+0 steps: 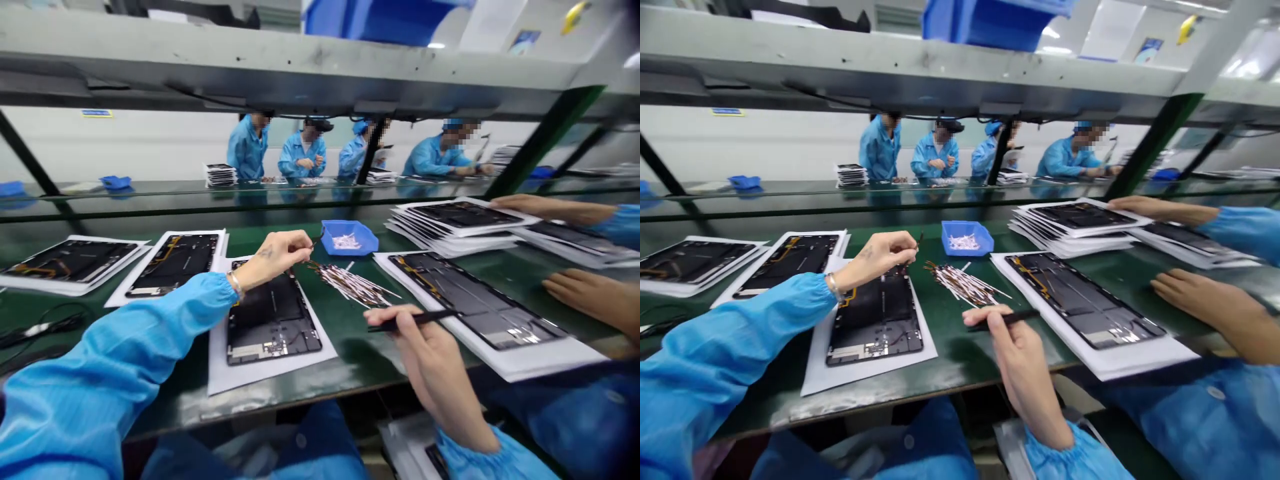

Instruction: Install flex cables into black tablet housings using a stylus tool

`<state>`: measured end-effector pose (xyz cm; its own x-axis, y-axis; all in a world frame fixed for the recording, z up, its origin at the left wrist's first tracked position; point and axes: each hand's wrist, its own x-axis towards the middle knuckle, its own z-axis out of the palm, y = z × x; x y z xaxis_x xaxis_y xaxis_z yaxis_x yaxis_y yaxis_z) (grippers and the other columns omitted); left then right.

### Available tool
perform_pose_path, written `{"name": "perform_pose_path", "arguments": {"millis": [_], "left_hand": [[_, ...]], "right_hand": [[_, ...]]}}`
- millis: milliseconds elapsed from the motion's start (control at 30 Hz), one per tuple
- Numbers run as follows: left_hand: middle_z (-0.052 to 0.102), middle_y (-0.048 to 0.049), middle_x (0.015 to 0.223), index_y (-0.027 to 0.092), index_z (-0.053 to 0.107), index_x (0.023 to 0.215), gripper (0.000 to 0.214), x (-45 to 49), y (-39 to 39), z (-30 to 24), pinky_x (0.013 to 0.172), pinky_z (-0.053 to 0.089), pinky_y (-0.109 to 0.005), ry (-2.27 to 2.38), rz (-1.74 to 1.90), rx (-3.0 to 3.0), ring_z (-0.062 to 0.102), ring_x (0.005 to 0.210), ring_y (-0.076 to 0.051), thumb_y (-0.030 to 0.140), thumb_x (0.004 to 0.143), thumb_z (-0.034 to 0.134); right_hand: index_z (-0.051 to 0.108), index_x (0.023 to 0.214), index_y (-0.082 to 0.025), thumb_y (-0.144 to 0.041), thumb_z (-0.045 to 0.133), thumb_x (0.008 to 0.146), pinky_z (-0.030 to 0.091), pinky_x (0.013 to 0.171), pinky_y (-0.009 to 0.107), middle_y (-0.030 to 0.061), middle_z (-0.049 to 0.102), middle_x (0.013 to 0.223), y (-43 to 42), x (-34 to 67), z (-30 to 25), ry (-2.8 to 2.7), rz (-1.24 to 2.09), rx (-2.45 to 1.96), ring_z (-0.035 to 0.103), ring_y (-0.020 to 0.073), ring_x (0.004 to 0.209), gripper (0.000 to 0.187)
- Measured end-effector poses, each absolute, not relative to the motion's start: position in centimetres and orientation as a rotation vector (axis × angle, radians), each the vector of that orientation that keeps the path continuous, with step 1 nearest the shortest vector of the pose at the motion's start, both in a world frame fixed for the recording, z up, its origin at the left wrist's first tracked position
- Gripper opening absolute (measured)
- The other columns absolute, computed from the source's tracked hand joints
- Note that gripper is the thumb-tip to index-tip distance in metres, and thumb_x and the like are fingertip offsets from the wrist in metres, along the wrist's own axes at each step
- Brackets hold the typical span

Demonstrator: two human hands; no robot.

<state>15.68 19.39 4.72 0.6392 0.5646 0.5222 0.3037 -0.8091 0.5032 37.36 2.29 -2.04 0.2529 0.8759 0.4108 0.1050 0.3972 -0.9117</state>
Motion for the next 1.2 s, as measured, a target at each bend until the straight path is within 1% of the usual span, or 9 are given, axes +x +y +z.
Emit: {"name": "perform_pose_path", "arguments": {"millis": [67, 133, 200, 300, 467, 700, 967, 1100, 1200], "left_hand": [[0.067, -0.0018, 0.074, 0.016, 0.06, 0.084, 0.017, 12.9, 17.9, 5.2, 0.064, 0.044, -0.023, 0.736, 1.018, 2.133, 0.061, 0.067, -0.013, 0.033, 0.087, 0.059], [0.068, -0.0025, 0.074, 0.015, 0.061, 0.08, 0.022, 10.7, 16.5, 5.4, 0.064, 0.044, -0.023, 0.779, 1.057, 1.82, 0.06, 0.068, -0.013, 0.036, 0.08, 0.068], [0.067, -0.003, 0.074, 0.014, 0.062, 0.078, 0.025, 9.2, 15.3, 5.4, 0.064, 0.042, -0.023, 0.846, 1.094, 1.676, 0.059, 0.068, -0.012, 0.037, 0.076, 0.071], [0.065, -0.0027, 0.074, 0.014, 0.064, 0.077, 0.026, 8.0, 14.5, 5.0, 0.067, 0.042, -0.024, 0.894, 1.177, 1.563, 0.058, 0.072, -0.012, 0.039, 0.075, 0.072], [0.065, -0.0023, 0.075, 0.014, 0.064, 0.074, 0.027, 7.9, 14.7, 3.8, 0.069, 0.043, -0.025, 0.887, 1.3, 1.462, 0.059, 0.074, -0.013, 0.039, 0.072, 0.074], [0.066, -0.0015, 0.076, 0.014, 0.064, 0.074, 0.021, 8.8, 14.1, 3.7, 0.068, 0.041, -0.025, 0.886, 1.32, 1.403, 0.058, 0.075, -0.012, 0.033, 0.075, 0.072], [0.067, -0.0022, 0.079, 0.013, 0.065, 0.075, 0.018, 9.0, 13.1, 3.8, 0.071, 0.043, -0.023, 0.875, 1.259, 1.419, 0.058, 0.076, -0.012, 0.03, 0.079, 0.071], [0.07, -0.0048, 0.084, 0.013, 0.068, 0.08, 0.022, 8.7, 13.2, 3.3, 0.068, 0.043, -0.023, 0.877, 1.187, 1.435, 0.06, 0.076, -0.012, 0.033, 0.085, 0.065], [0.072, -0.0093, 0.093, 0.012, 0.072, 0.088, 0.036, 8.6, 13.4, 2.8, 0.067, 0.044, -0.022, 0.885, 1.135, 1.368, 0.063, 0.079, -0.013, 0.044, 0.093, 0.056]], "right_hand": [[0.067, 0.087, -0.02, -0.052, 0.066, 0.088, 0.048, 0.062, 0.03, 0.0019, 0.059, 0.069, 4.3, 36.0, 0.0, -1.205, 0.824, -0.986, 0.057, 0.017, 0.066, 0.032], [0.069, 0.089, -0.018, -0.052, 0.072, 0.082, 0.037, 0.051, 0.026, -0.001, 0.052, 0.064, 6.9, 33.8, 1.9, -1.261, 0.938, -0.971, 0.045, 0.0119, 0.055, 0.035], [0.071, 0.088, -0.014, -0.052, 0.077, 0.077, 0.029, 0.047, 0.025, -0.0024, 0.047, 0.062, 9.7, 31.0, 3.1, -1.362, 1.042, -0.98, 0.038, 0.0094, 0.053, 0.039], [0.072, 0.082, -0.011, -0.053, 0.079, 0.071, 0.022, 0.048, 0.026, -0.0046, 0.041, 0.057, 12.8, 27.2, 3.3, -1.476, 1.201, -0.964, 0.032, 0.0084, 0.051, 0.044], [0.074, 0.085, -0.013, -0.055, 0.07, 0.08, 0.025, 0.052, 0.027, -0.0043, 0.04, 0.058, 13.1, 25.4, 1.5, -1.578, 1.2, -0.986, 0.034, 0.0104, 0.055, 0.042], [0.072, 0.08, -0.015, -0.05, 0.074, 0.074, 0.031, 0.057, 0.027, -0.0014, 0.054, 0.065, 11.8, 25.9, 1.4, -1.618, 1.128, -1.148, 0.04, 0.0122, 0.059, 0.036], [0.068, 0.074, -0.014, -0.046, 0.073, 0.074, 0.025, 0.054, 0.027, -0.0029, 0.047, 0.06, 11.6, 25.6, 1.4, -1.57, 1.231, -1.112, 0.035, 0.011, 0.057, 0.031], [0.073, 0.08, -0.013, -0.042, 0.071, 0.076, 0.025, 0.054, 0.027, -0.0019, 0.049, 0.061, 11.7, 25.7, 1.3, -1.553, 1.268, -1.083, 0.036, 0.0108, 0.056, 0.029], [0.073, 0.079, -0.013, -0.042, 0.071, 0.076, 0.025, 0.054, 0.027, -0.0013, 0.049, 0.062, 11.8, 25.8, 1.3, -1.559, 1.261, -1.082, 0.037, 0.0111, 0.056, 0.029]]}}
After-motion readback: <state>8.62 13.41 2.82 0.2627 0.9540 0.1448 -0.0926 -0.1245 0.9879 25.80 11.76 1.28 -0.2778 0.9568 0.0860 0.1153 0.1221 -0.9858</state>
